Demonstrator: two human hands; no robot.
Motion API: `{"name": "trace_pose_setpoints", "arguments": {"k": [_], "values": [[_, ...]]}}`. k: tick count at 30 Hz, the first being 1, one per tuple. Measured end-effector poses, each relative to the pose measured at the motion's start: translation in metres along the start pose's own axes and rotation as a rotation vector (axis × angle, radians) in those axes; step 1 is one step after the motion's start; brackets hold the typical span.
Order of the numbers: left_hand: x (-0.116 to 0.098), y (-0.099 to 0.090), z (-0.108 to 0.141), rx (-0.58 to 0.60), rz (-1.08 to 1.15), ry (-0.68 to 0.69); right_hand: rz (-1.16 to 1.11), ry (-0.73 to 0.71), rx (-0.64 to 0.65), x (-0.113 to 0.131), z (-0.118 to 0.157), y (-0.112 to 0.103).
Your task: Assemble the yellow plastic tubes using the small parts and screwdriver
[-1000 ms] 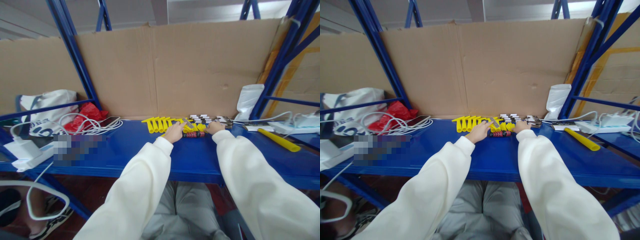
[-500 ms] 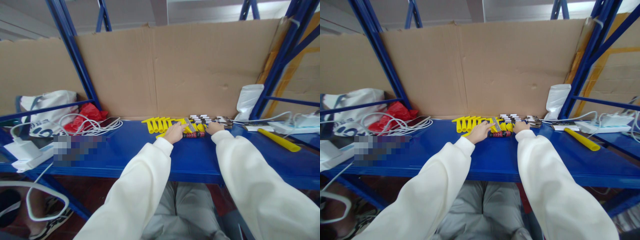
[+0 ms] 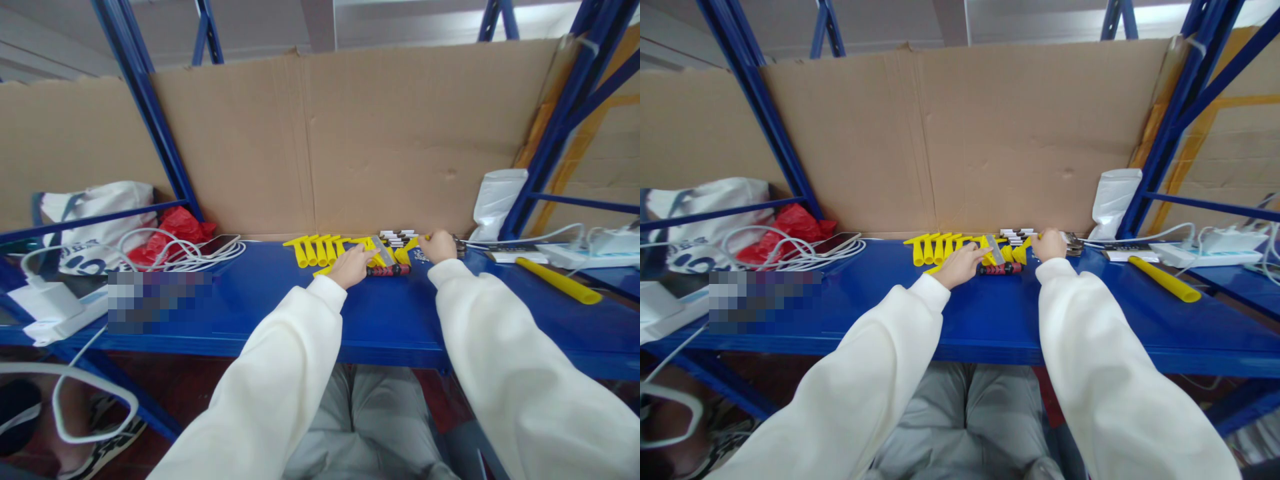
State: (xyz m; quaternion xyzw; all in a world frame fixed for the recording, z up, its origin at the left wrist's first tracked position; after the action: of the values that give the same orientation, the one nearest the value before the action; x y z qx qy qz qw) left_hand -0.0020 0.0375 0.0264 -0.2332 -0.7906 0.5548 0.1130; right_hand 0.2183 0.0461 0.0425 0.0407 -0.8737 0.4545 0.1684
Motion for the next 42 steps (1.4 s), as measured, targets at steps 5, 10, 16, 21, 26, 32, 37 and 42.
{"name": "trace_pose_setpoints", "arguments": {"k": [5, 10, 16, 21, 26, 32, 37, 42], "values": [[0.0, 0.0, 0.0, -0.005, 0.001, -0.026, -0.574, 0.162, -0.134, 0.003, -0.005, 0.002], [0.0, 0.002, 0.0, -0.003, -0.018, -0.025, -1.074, 0.178, 0.035, 0.023, 0.002, 0.014], [0.001, 0.002, 0.0, -0.019, -0.029, -0.044, -1.028, -0.038, 0.352, 0.047, 0.019, 0.022], [0.001, 0.003, 0.0, -0.025, -0.043, -0.034, -0.942, -0.113, 0.523, 0.06, 0.03, 0.03], [-0.001, 0.004, 0.0, -0.015, -0.024, -0.009, -0.96, -0.065, 0.556, 0.063, 0.034, 0.03], [-0.002, 0.004, 0.001, -0.011, -0.03, 0.033, -1.027, -0.051, 0.601, 0.062, 0.035, 0.029], [-0.003, 0.004, 0.001, -0.014, -0.007, 0.048, -1.035, -0.033, 0.684, 0.058, 0.035, 0.034], [-0.003, 0.003, 0.0, -0.009, 0.006, 0.035, -1.037, -0.016, 0.681, 0.055, 0.033, 0.038]]}}
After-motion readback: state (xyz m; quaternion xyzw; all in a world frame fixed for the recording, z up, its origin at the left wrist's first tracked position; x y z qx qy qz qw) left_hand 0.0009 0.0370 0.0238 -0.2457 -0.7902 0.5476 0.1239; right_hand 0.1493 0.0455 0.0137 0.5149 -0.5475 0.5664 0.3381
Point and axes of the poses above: each hand's wrist, its own z-axis away from the middle knuckle, its own y-axis out of the palm, x = y × z, the point moved 5 cm from there along -z, towards the middle knuckle, and after that the axes turned 13 degrees about -y, right-handed, at the moved point
